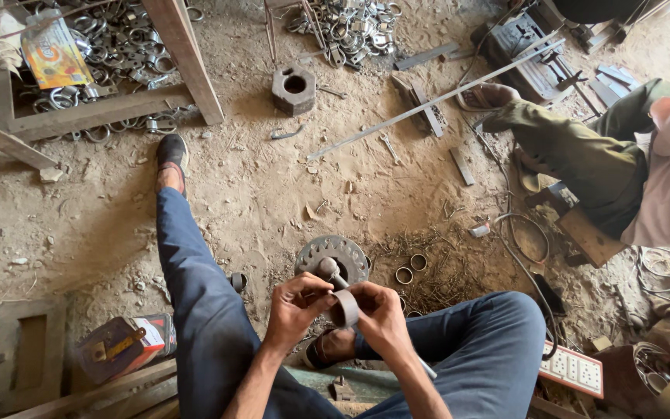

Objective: The person sits on the ground and uses a hammer to strike a cylindrical metal piece placed on a gear-like metal part. They repeatedly hit the metal piece, rotate it, and inspect it by hand while another person grinds metal in the background.

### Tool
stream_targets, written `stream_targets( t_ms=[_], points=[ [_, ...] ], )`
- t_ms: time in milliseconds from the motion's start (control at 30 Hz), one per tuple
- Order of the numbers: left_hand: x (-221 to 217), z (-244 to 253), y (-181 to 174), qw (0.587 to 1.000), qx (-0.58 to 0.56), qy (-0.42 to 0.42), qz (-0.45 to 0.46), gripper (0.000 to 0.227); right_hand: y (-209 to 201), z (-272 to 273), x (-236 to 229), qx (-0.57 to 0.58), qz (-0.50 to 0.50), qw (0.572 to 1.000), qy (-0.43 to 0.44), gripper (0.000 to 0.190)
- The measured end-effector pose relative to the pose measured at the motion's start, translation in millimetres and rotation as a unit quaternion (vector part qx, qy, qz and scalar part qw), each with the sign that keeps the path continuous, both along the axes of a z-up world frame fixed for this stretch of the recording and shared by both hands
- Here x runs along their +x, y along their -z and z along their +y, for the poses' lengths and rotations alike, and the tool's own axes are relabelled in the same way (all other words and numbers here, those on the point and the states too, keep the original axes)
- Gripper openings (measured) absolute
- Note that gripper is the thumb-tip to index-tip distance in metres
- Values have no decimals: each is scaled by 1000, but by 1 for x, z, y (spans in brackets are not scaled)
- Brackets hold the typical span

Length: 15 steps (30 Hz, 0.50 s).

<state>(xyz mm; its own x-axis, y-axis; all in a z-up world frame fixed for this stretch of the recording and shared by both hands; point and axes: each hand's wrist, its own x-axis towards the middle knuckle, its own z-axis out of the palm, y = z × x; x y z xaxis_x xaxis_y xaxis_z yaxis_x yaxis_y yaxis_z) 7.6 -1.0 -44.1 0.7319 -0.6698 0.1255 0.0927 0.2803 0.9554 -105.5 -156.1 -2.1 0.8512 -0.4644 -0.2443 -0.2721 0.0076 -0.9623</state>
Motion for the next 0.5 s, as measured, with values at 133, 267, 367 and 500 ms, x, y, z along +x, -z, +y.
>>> stream_targets(
  t_ms=[133,267,367,500],
  points=[
    [0,0,3,1000,-4,4,25,14,-2,0,-2,24,5,1000,-3,13],
    [0,1,7,998,17,-4,57,11,-4,3,-2,32,6,999,-9,16],
    [0,1,5,995,0,3,101,10,-3,5,-1,51,-1,999,-19,18],
    [0,2,1,990,1,3,138,7,-4,9,0,152,-11,988,-18,21]
  ],
)
